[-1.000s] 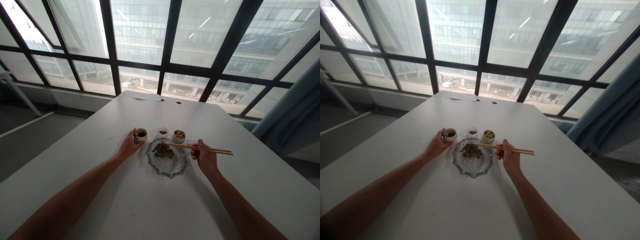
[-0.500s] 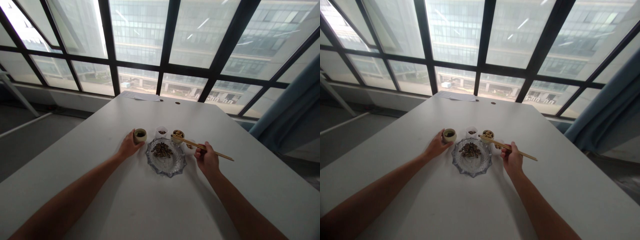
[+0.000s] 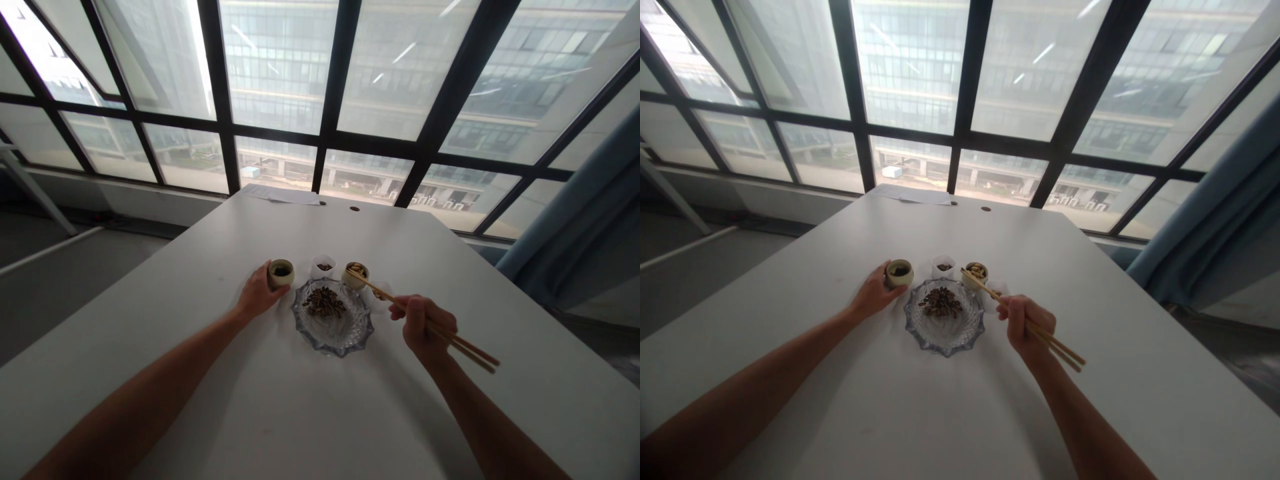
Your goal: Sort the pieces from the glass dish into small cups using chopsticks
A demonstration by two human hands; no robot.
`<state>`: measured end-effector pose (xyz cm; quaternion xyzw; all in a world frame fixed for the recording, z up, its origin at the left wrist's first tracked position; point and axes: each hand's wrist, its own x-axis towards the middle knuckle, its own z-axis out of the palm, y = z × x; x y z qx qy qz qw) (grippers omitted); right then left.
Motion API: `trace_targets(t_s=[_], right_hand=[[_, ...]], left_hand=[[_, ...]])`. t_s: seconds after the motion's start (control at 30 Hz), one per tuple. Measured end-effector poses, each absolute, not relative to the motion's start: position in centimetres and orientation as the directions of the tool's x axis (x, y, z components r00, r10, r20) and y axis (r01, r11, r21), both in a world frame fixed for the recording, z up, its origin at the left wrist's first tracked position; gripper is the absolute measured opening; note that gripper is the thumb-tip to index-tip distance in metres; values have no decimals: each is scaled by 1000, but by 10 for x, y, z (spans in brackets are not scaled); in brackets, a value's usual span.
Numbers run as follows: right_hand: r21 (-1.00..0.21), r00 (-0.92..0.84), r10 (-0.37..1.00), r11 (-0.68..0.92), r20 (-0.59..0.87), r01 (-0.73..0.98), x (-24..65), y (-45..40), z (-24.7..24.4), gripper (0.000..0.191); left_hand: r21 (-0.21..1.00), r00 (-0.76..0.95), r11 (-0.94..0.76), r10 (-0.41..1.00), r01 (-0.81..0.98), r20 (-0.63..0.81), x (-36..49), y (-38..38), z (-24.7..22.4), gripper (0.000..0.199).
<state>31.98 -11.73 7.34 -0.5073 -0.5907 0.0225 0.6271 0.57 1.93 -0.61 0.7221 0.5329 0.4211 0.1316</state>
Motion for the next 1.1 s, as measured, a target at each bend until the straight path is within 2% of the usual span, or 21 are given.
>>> trace_targets(t_s=[0.1,0.17,0.27,0.5,0.67,0.87,1.0,1.1], right_hand=[[-814,453,677,467,580,346,301,-106,76,51],[-838,389,743,471,545,276,282,-97,80,51],[-811,197,797,511,571,286,250,-83,84,51],[-789,-21,850,498,526,361,219,-53,85,46],[-775,-1,844,492,536,396,227,-52,89,47],[-784,185,782,514,595,347,257,-77,91,51],[-759,154,799,464,581,456,281,-94,83,52],[-764,119,829,435,546,476,289,-99,73,51]], left_hand=[[655,87,-406,883,637,462,6,17,2,69],[664,103,-423,880,617,465,6,15,7,65],[675,113,-458,864,578,490,5,11,12,65],[686,95,-476,852,551,515,7,6,12,67],[664,90,-472,847,580,523,8,4,14,67],[647,84,-427,867,632,491,8,6,11,68],[643,77,-400,880,653,469,7,7,10,69],[638,79,-383,889,668,451,7,6,11,69]])
